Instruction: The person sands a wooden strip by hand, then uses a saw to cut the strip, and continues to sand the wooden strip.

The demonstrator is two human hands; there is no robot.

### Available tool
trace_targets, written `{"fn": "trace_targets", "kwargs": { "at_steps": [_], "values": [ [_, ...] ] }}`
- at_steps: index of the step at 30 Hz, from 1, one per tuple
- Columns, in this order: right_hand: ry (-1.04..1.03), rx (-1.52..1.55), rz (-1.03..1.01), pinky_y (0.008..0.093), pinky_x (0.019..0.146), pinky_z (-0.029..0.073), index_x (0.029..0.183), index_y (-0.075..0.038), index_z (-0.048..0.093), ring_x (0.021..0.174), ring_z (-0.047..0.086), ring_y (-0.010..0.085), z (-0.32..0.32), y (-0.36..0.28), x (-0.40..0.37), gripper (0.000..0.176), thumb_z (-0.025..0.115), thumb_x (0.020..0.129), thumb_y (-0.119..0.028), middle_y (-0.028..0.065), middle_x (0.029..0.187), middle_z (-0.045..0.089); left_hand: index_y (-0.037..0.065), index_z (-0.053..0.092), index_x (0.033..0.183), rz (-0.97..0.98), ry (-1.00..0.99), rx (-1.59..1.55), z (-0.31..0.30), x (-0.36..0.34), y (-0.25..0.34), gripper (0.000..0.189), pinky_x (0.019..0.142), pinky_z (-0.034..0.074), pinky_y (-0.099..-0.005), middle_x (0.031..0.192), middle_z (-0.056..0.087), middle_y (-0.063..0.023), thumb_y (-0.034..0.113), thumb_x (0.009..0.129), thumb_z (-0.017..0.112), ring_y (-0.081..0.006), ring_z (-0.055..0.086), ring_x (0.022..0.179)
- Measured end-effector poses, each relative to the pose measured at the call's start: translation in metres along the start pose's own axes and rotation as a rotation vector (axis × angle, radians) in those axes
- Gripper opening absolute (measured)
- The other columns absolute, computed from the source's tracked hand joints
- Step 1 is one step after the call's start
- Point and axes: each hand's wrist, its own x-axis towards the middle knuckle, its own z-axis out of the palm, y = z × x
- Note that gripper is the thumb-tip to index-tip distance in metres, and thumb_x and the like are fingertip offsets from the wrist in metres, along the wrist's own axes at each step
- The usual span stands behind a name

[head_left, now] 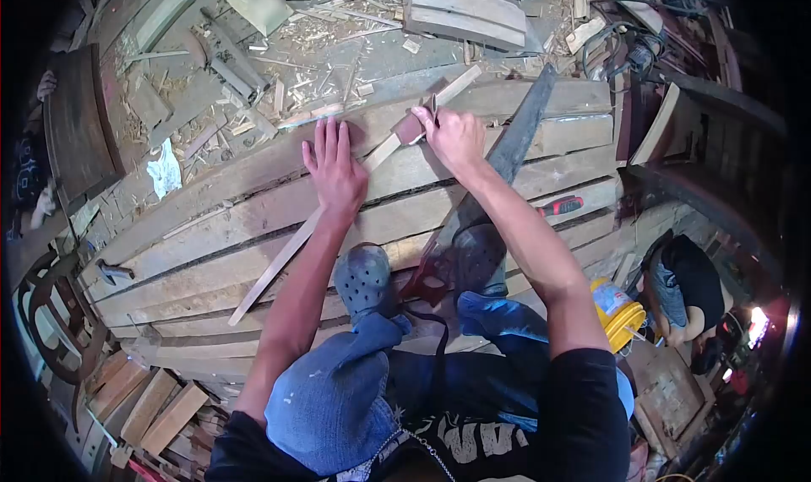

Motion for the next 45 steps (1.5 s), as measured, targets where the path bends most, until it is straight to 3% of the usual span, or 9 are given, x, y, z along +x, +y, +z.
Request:
{"fn": "trace_targets", "kwargs": {
  "at_steps": [5,9,13,29,31,34,38,43,45],
  "values": [
    [0.177,-0.134,0.3,0.0467,0.048,0.049,0.066,-0.003,0.07,0.049,0.061,0.0389,-0.005,0.042,0.048,0.053,0.064,0.086,-0.051,0.0207,0.054,0.06,0.004,0.048,0.137,-0.021,0.003,-0.018,-0.006,-0.003,0.002,0.057,0.114,0.015,-0.0545,0.149,0.041,-0.0131,-0.001,0.081,0.048,-0.0285,0.031,0.143],
    [0.15,-0.124,-0.02,0.0499,0.051,0.049,0.064,-0.002,0.069,0.052,0.062,0.0406,0.001,0.027,0.021,0.054,0.063,0.087,-0.051,0.0224,0.056,0.06,0.004,0.048,0.137,-0.018,-0.012,-0.004,-0.005,0.002,0.004,0.056,0.114,0.015,-0.0545,0.15,0.04,-0.0132,0.001,0.081,0.049,-0.0288,0.031,0.143],
    [0.242,-0.129,0.265,0.051,0.053,0.05,0.066,-0.003,0.069,0.053,0.063,0.0413,-0.006,0.04,0.051,0.054,0.064,0.087,-0.053,0.024,0.058,0.06,0.005,0.047,0.138,-0.018,0.007,-0.008,-0.005,0.001,0.002,0.057,0.115,0.014,-0.054,0.15,0.04,-0.0125,0.0,0.081,0.048,-0.0288,0.031,0.143],
    [0.123,-0.047,-0.072,0.0475,0.046,0.047,0.057,-0.001,0.066,0.047,0.06,0.0403,0.002,0.02,0.003,0.062,0.066,0.083,-0.057,0.0236,0.051,0.056,0.004,0.048,0.137,-0.007,-0.006,-0.007,-0.004,0.002,0.001,0.057,0.115,0.014,-0.0554,0.149,0.039,-0.0137,0.002,0.08,0.05,-0.0294,0.029,0.143],
    [0.205,0.008,0.249,0.0473,0.044,0.046,0.056,-0.001,0.065,0.046,0.06,0.0388,0.005,0.017,0.015,0.063,0.065,0.085,-0.057,0.0233,0.05,0.055,0.003,0.047,0.137,-0.012,-0.026,0.006,-0.003,-0.003,0.001,0.058,0.115,0.013,-0.0566,0.15,0.038,-0.0144,0.004,0.079,0.051,-0.0299,0.027,0.144],
    [0.12,0.086,0.304,0.0479,0.046,0.046,0.058,-0.002,0.065,0.046,0.059,0.0375,0.013,-0.008,-0.001,0.058,0.063,0.087,-0.052,0.0206,0.055,0.059,0.003,0.045,0.138,-0.008,-0.032,-0.009,-0.003,-0.001,-0.001,0.062,0.115,0.012,-0.0569,0.151,0.036,-0.0147,0.003,0.077,0.05,-0.0301,0.025,0.145],
    [0.009,-0.04,-0.124,0.0468,0.05,0.048,0.059,-0.004,0.065,0.051,0.061,0.0389,0.011,-0.016,-0.017,0.053,0.062,0.089,-0.048,0.0208,0.056,0.059,0.003,0.045,0.139,-0.016,-0.053,-0.011,-0.003,-0.001,0.0,0.064,0.115,0.011,-0.0575,0.151,0.036,-0.0153,0.002,0.075,0.049,-0.0309,0.025,0.144],
    [0.197,-0.117,0.331,0.0491,0.048,0.047,0.059,0.001,0.066,0.05,0.061,0.041,0.0,0.019,0.02,0.065,0.056,0.091,-0.055,0.0231,0.054,0.058,0.002,0.045,0.139,0.001,-0.049,-0.001,-0.005,-0.004,-0.003,0.064,0.115,0.013,-0.0583,0.149,0.038,-0.0158,0.004,0.075,0.052,-0.0311,0.025,0.144],
    [0.132,-0.069,0.142,0.0494,0.05,0.048,0.059,-0.001,0.066,0.048,0.06,0.0409,0.016,-0.01,-0.016,0.056,0.062,0.089,-0.048,0.0236,0.053,0.057,0.003,0.045,0.139,-0.007,-0.06,0.033,-0.004,0.0,0.0,0.064,0.115,0.013,-0.0582,0.15,0.037,-0.0159,0.005,0.075,0.053,-0.0312,0.026,0.144]
  ]
}}
